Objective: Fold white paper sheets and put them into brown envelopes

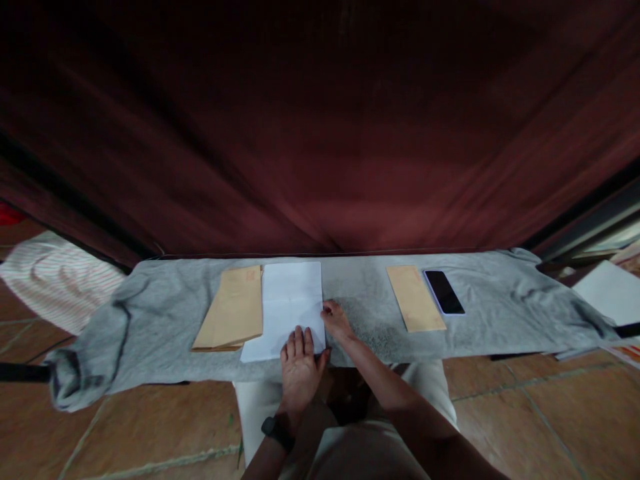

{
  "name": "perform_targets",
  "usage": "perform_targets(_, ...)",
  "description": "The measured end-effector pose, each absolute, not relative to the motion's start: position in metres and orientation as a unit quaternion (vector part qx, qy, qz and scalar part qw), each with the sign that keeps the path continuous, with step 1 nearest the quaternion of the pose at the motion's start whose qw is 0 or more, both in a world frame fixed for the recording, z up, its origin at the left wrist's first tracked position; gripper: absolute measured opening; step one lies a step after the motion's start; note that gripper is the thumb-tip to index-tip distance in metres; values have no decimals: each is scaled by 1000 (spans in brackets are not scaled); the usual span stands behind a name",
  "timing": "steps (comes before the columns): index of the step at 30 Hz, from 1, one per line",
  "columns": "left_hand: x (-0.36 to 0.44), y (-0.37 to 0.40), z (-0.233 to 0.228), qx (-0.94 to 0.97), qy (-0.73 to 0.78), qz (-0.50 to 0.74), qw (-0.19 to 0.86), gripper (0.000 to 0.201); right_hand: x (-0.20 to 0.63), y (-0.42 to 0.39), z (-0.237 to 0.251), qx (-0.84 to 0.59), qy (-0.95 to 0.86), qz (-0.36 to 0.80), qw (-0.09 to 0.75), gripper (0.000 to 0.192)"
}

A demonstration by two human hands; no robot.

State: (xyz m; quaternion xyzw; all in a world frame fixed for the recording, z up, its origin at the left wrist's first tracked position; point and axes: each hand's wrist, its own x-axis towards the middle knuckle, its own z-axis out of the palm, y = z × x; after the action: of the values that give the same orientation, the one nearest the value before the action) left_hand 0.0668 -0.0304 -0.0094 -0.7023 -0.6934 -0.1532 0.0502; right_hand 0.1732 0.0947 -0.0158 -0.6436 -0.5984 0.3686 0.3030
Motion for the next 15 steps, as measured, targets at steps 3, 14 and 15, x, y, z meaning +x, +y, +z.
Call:
perform_targets(3, 69, -30, -12, -703, -693, -153, 55, 61, 174, 90, -15, -640, -605, 359, 309, 34)
perform_targets(14, 66, -37, -16, -705, -676, -210, 26, 64, 166, 92, -12, -620, -629, 347, 316, 23)
perform_targets(15, 66, -38, -13, -705, -672, -226, 23, 65, 169, 93, -11, -618, -630, 345, 321, 24)
